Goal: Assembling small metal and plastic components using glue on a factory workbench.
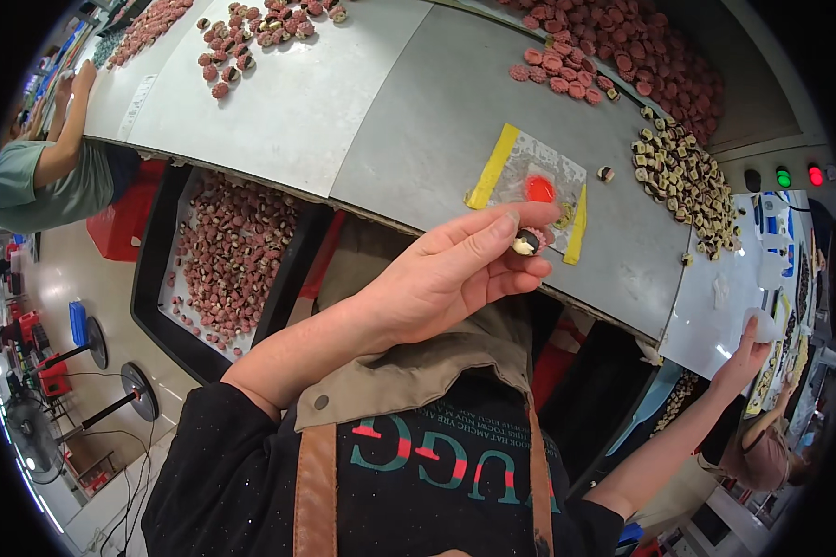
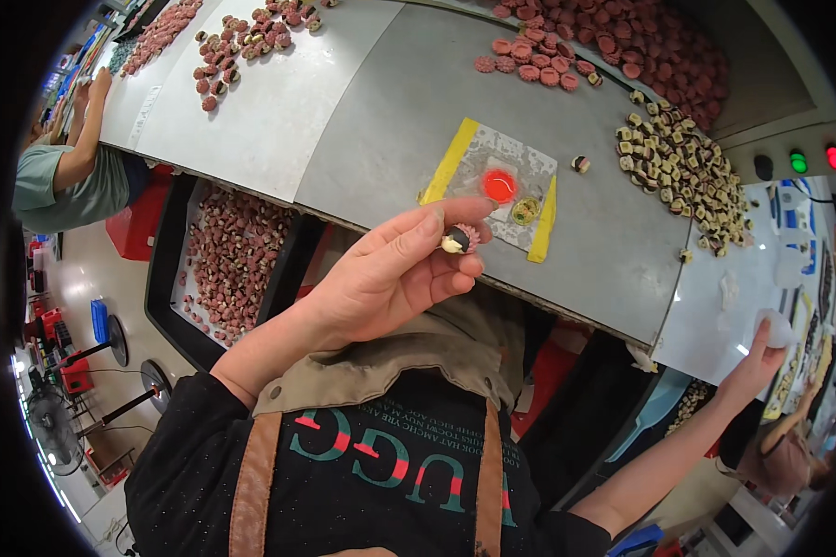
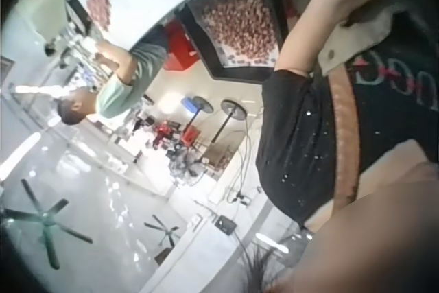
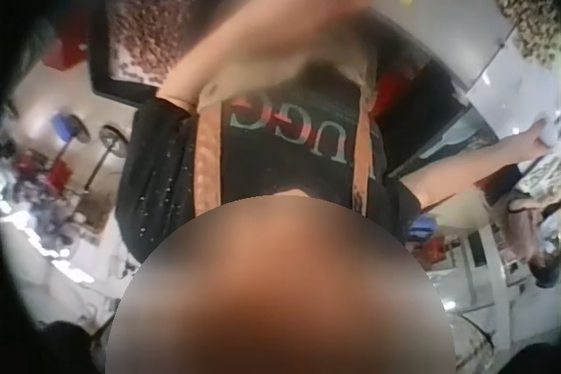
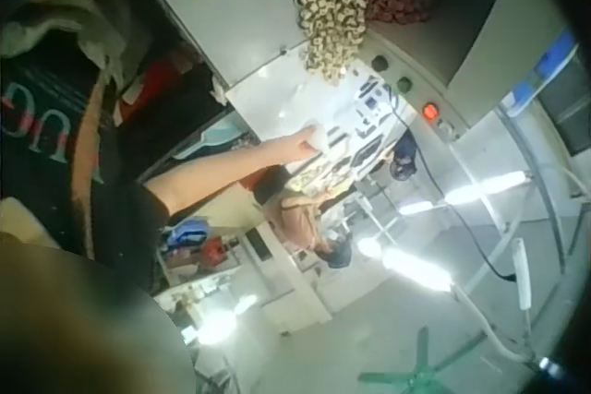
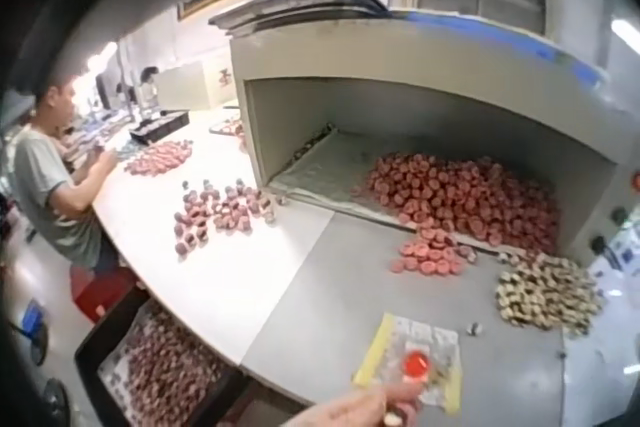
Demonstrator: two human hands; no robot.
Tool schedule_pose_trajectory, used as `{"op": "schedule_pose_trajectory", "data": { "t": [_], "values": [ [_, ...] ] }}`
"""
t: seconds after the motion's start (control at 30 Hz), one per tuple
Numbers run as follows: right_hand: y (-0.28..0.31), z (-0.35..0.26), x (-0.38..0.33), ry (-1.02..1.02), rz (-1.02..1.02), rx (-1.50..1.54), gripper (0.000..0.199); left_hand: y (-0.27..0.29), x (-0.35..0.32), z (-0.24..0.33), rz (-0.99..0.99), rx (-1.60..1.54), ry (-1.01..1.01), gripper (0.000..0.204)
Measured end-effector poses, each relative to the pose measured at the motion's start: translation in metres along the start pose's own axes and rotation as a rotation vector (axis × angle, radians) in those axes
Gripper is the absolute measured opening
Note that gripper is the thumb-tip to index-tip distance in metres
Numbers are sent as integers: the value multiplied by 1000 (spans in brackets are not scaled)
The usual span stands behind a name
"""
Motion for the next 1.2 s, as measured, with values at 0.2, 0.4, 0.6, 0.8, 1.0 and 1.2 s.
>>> {"op": "schedule_pose_trajectory", "data": {
  "t": [0.2,0.4,0.6,0.8,1.0,1.2],
  "values": [
    [44,83,32,-102,-16,-126,41,0,-2,-2,26,2,-7,40],
    [45,97,40,-140,37,-195,41,5,-5,-5,28,-19,-43,30],
    [48,97,31,-170,124,-105,45,2,-4,-5,30,-24,-22,31],
    [36,87,30,-101,46,-45,36,-1,-5,0,51,220,29,39],
    [45,103,43,-137,56,-58,36,0,-7,2,97,274,65,38],
    [63,126,59,-161,79,-110,34,0,-6,-1,80,286,62,35]
  ]
}}
Point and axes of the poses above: each hand's wrist, its own x-axis towards the middle knuckle, its own y-axis out of the back of the hand, z = x × y, the point moved 9 cm from there along x, towards the middle knuckle, and after that the axes turned 14 degrees about -z, right-handed, at the moved point
